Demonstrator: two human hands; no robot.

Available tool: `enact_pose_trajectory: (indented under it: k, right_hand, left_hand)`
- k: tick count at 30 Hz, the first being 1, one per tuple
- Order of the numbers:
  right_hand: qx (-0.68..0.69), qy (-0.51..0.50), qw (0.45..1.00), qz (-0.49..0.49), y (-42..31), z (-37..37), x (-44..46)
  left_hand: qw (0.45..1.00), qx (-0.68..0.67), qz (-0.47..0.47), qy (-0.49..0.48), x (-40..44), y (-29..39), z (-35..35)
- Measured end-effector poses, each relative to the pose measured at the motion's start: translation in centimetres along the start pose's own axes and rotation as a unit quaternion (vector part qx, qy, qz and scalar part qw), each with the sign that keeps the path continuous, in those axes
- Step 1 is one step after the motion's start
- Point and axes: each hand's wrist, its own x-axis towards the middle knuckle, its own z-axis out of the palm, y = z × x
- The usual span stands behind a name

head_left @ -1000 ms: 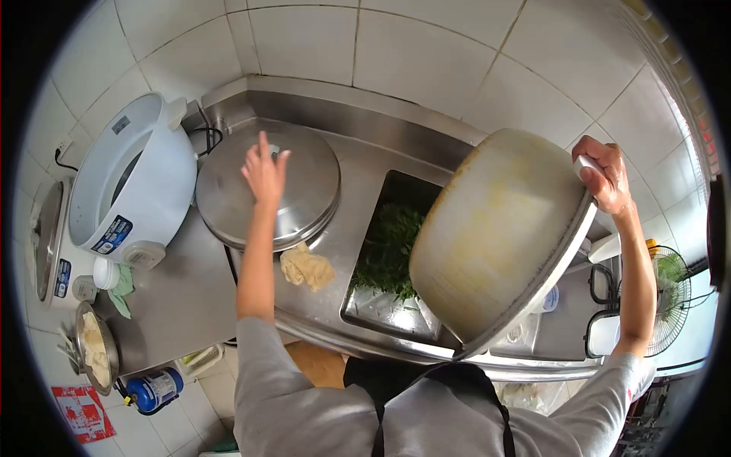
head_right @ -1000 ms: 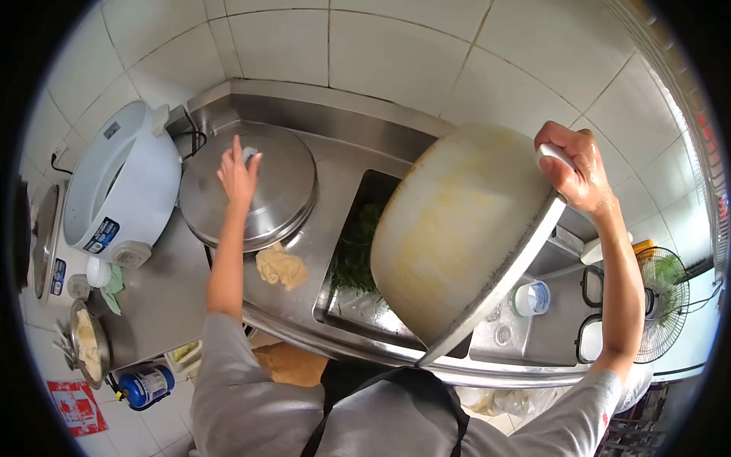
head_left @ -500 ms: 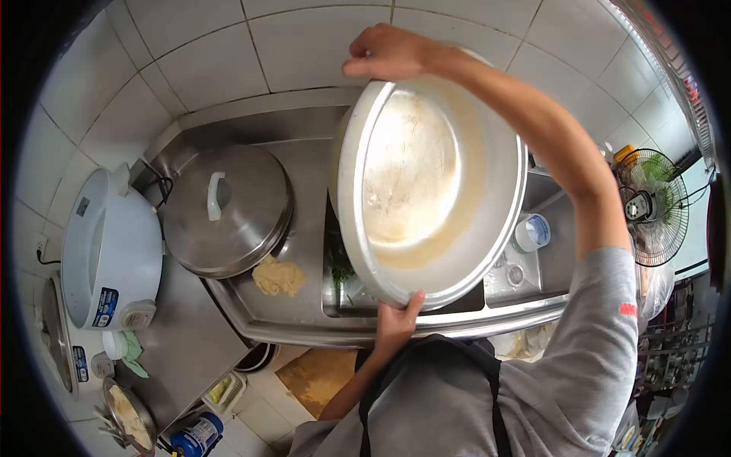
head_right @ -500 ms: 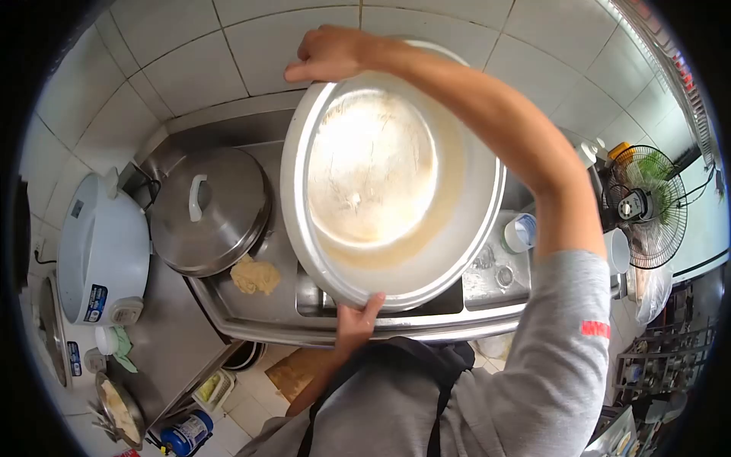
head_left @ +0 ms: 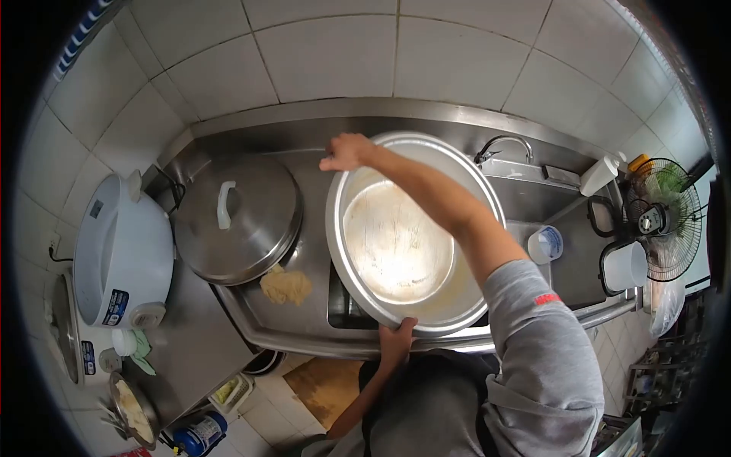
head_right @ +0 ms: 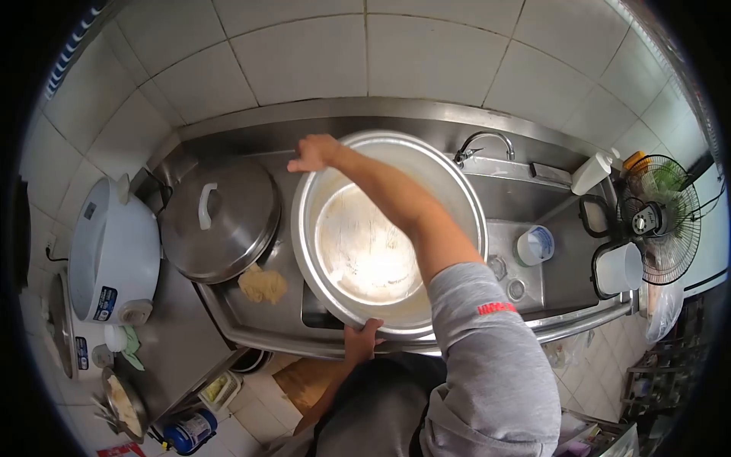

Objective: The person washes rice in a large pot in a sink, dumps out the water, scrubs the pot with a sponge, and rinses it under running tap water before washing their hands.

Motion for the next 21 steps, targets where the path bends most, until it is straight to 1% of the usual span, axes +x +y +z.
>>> enact_pose_trajectory:
  k: [1,4,5,7,8,10,11,12,13,14,15,16,17,18,19,20,21]
  right_hand:
    - [0.022,0.025,0.999,0.005,0.9,1.7,0.2]
    - [0.008,0.049,0.999,-0.002,2.2,5.0,1.2]
    - [0.035,0.085,0.996,0.002,2.4,5.5,1.3]
    - [0.085,0.156,0.984,0.021,2.9,4.9,0.0]
    - [0.072,0.164,0.983,0.045,4.2,3.7,-1.2]
    - [0.044,0.176,0.98,0.088,5.7,-0.1,-4.3]
    - [-0.028,0.199,0.97,0.139,7.9,-1.6,-5.9]
    - [-0.098,0.284,0.943,0.145,11.0,-3.1,-8.3]
    - [-0.161,0.447,0.87,0.132,14.2,-4.3,-11.0]
    - [-0.204,0.461,0.843,0.185,17.7,-6.2,-14.2]
    - [-0.233,0.45,0.82,0.264,21.4,-7.2,-17.3]
    - [-0.226,0.402,0.812,0.357,23.6,-8.2,-20.6]
    - [-0.117,0.38,0.812,0.427,25.4,-8.3,-23.1]
    - [-0.027,0.341,0.802,0.489,26.3,-8.1,-24.9]
    - [0.0,0.339,0.822,0.457,27.3,-7.4,-25.9]
    - [0.006,0.33,0.822,0.465,28.3,-6.5,-26.2]
    - [0.014,0.321,0.821,0.472,27.9,-6.2,-26.1]
  left_hand:
    - [1.0,0.006,-0.01,0.008,0.4,-0.2,-0.2]
    - [0.999,-0.004,-0.009,0.038,1.6,-0.2,-1.0]
    - [0.998,-0.025,-0.034,0.052,1.8,0.2,-0.9]
    - [0.989,0.123,0.079,0.025,2.9,-1.2,-2.5]
    - [0.973,0.196,0.122,-0.022,3.6,-1.7,-3.4]
    - [0.914,0.324,0.224,-0.098,4.9,-2.6,-5.1]
    - [0.891,0.38,0.215,-0.123,5.4,-2.6,-5.8]
    - [0.866,0.433,0.204,-0.143,5.9,-2.8,-6.2]
    - [0.974,0.188,0.063,-0.112,6.6,-3.5,-5.9]
    - [0.979,0.167,0.056,-0.105,6.6,-3.8,-6.4]
    - [0.984,0.146,0.047,-0.096,6.4,-3.5,-6.1]
    - [0.995,0.044,-0.033,-0.081,6.3,-2.4,-5.1]
    - [0.991,-0.06,-0.108,-0.049,6.2,-1.3,-4.1]
    - [0.991,-0.055,-0.107,-0.051,6.3,-1.4,-4.1]
    - [0.992,-0.051,-0.106,-0.054,6.6,-1.7,-4.2]
    - [0.992,-0.046,-0.106,-0.054,6.6,-1.9,-4.4]
    - [0.991,-0.042,-0.112,-0.064,6.5,-2.0,-4.5]
